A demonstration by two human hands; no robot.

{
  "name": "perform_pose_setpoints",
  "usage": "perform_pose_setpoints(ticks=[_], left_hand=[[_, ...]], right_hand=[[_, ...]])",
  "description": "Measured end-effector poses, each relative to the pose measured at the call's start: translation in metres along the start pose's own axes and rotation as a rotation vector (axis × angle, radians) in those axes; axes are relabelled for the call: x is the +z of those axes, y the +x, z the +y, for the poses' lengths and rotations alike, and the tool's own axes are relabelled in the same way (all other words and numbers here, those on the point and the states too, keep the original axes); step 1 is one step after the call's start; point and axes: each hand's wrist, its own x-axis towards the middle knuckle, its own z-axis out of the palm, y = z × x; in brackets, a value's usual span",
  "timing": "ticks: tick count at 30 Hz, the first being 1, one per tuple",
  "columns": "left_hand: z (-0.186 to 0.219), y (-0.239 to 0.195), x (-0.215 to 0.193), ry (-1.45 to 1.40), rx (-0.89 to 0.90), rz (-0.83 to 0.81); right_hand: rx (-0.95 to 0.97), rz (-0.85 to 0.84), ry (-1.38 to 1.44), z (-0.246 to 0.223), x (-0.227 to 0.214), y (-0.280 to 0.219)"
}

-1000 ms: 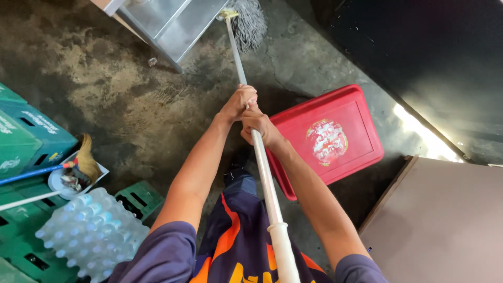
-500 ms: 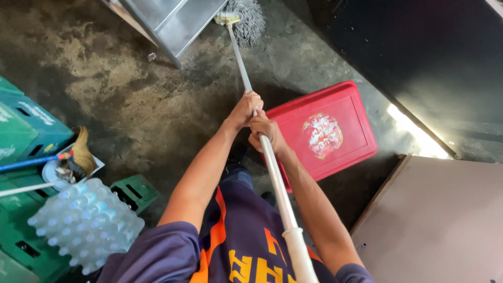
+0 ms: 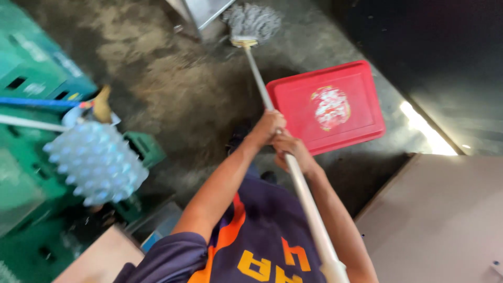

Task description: The person is sweeping and then mopping the floor in a commercial kitchen or storage area.

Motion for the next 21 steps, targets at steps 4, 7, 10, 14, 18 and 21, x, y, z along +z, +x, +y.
perform_pose_setpoints(ticks=[4, 7, 10, 14, 18, 21], left_hand=[[0.051, -0.028, 0.015, 0.121, -0.062, -0.051], [0.088, -0.045, 0.012, 0.135, -0.104, -0.061], [0.1, -0.041, 0.001, 0.073, -0.158, -0.055], [0.095, -0.025, -0.014, -0.063, -0.274, -0.015], [0.066, -0.009, -0.012, -0.058, -0.286, 0.027], [0.028, 0.004, -0.006, -0.017, -0.276, 0.057]], right_hand=[[-0.136, -0.032, -0.073, -0.033, 0.004, -0.038], [-0.161, -0.023, -0.037, -0.056, 0.01, -0.052], [-0.2, 0.049, -0.013, -0.064, 0.018, -0.049], [-0.225, 0.172, 0.001, -0.05, 0.018, -0.035], [-0.203, 0.177, 0.012, -0.026, 0.006, -0.012], [-0.199, 0.162, 0.006, -0.01, -0.007, 0.015]])
